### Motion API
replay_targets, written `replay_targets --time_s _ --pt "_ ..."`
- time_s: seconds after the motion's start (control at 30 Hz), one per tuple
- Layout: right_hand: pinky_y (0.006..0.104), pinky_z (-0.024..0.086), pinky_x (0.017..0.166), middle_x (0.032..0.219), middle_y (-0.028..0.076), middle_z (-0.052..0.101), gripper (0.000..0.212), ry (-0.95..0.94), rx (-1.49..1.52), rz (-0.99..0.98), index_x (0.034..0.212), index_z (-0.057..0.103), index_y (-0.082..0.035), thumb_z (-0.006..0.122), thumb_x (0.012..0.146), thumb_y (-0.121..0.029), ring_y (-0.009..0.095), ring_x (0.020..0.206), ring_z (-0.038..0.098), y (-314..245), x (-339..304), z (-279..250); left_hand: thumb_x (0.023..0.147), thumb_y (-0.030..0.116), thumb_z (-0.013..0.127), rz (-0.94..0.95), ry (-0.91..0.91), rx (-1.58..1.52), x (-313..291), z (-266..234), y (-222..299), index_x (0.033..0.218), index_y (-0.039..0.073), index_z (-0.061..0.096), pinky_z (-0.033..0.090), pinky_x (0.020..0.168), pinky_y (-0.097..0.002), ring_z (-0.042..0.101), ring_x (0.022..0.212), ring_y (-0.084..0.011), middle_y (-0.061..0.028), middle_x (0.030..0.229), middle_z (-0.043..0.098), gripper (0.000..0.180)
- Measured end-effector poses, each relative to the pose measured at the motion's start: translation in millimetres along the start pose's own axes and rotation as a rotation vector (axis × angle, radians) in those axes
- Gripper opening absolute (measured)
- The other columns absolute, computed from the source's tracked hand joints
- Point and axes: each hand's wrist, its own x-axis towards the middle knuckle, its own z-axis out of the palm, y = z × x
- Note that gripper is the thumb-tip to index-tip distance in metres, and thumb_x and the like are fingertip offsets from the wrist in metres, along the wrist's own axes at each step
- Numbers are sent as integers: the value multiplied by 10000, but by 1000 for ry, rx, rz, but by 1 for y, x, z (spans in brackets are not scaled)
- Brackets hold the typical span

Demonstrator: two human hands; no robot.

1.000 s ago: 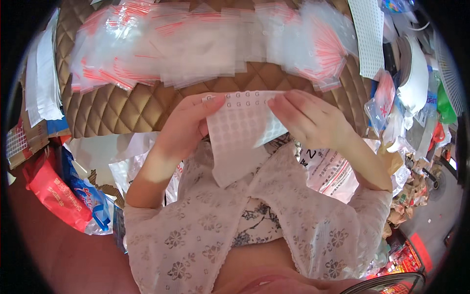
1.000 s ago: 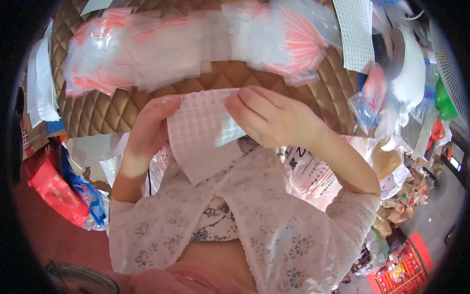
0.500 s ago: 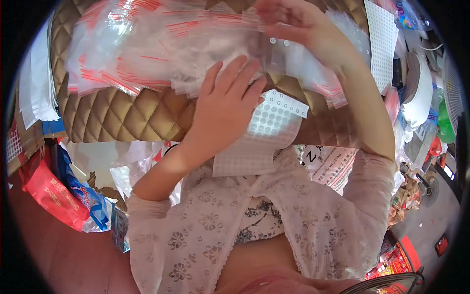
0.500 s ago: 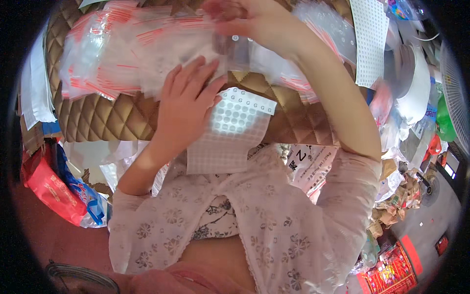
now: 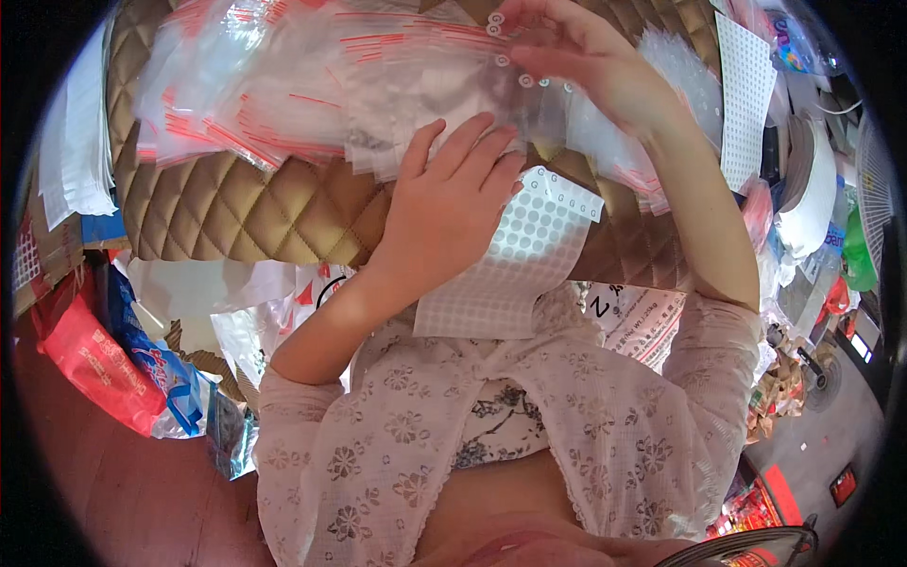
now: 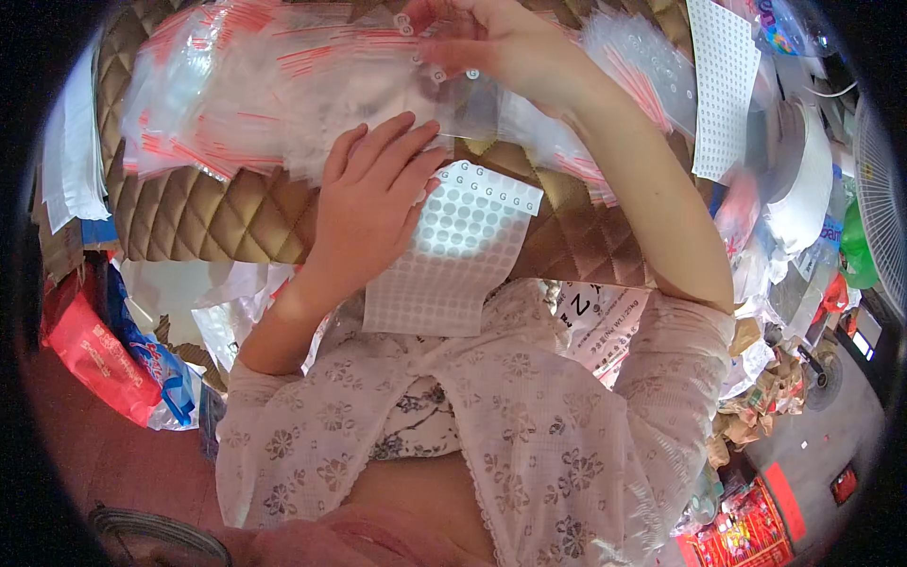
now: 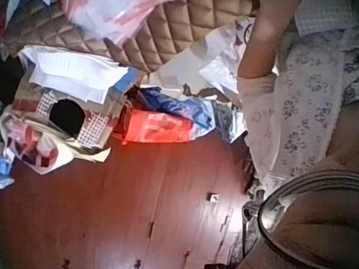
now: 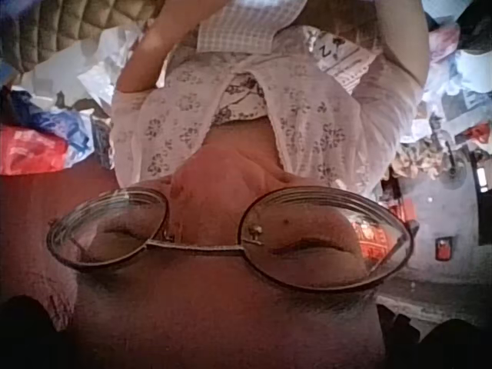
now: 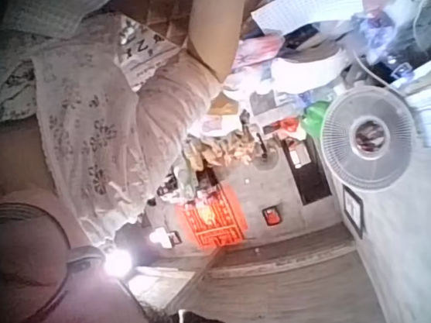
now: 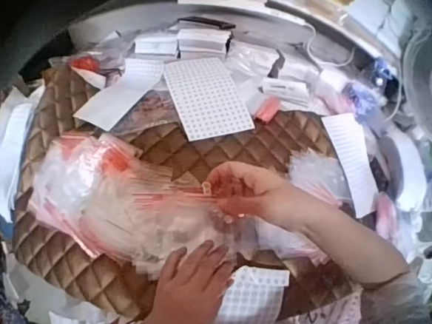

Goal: The person peels size stickers from a sticker sheet and sticks them onto plastic bags one by one by hand.

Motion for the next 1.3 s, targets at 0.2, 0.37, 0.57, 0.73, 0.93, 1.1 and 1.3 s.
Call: replay_targets --time_s 0.2,0.37,0.57,0.73,0.93,1.1,1.3 --pt "255 452 704 966 43 458 277 -83 -220 -252 1013 444 -41 600 806 54 132 881 512 7 3 13 804 193 597 8 6 118 0 7 1 989 62 598 345 966 -458 490 1137 -227 -59 1108 582 226" --pt "323 443 669 886 102 419 314 -37 -745 -413 948 430 -26 615 713 69 245 826 506 -1 0 24 805 190 594 15 10 88 0 6 0 1003 60 603 351 954 -457 496 1116 -220 -55 1106 587 237" --pt "378 435 658 877 128 447 298 140 -1020 -501 913 450 -28 629 682 31 327 810 518 -8 -1 24 805 174 582 17 15 99 1 4 1 996 58 610 359 938 -445 499 1104 -225 -53 1107 591 226" --pt "412 441 660 858 144 499 335 14 -714 -217 918 461 -33 681 665 -35 358 811 540 -16 13 25 794 164 576 24 15 82 1 4 -1 993 53 614 360 937 -438 497 1103 -245 -57 1100 594 232" --pt "397 433 674 833 116 522 387 299 -1373 -410 892 477 -56 759 637 -130 344 813 545 -7 8 18 774 144 575 44 55 -54 2 4 -4 1005 46 612 415 875 -397 510 1084 -255 -77 1110 597 254" --pt "400 403 679 838 87 562 487 379 -967 -1078 899 527 -104 817 535 -246 285 810 552 22 7 0 760 140 594 83 21 -40 6 2 -2 1001 37 608 435 841 -380 530 1043 -259 -103 1100 603 262" --pt "318 445 708 887 33 622 320 70 -774 -210 979 584 -75 744 705 -110 185 856 586 2 -11 2 745 153 628 78 33 -1 3 2 -2 986 39 609 434 820 -363 536 1024 -243 -94 1087 608 268"
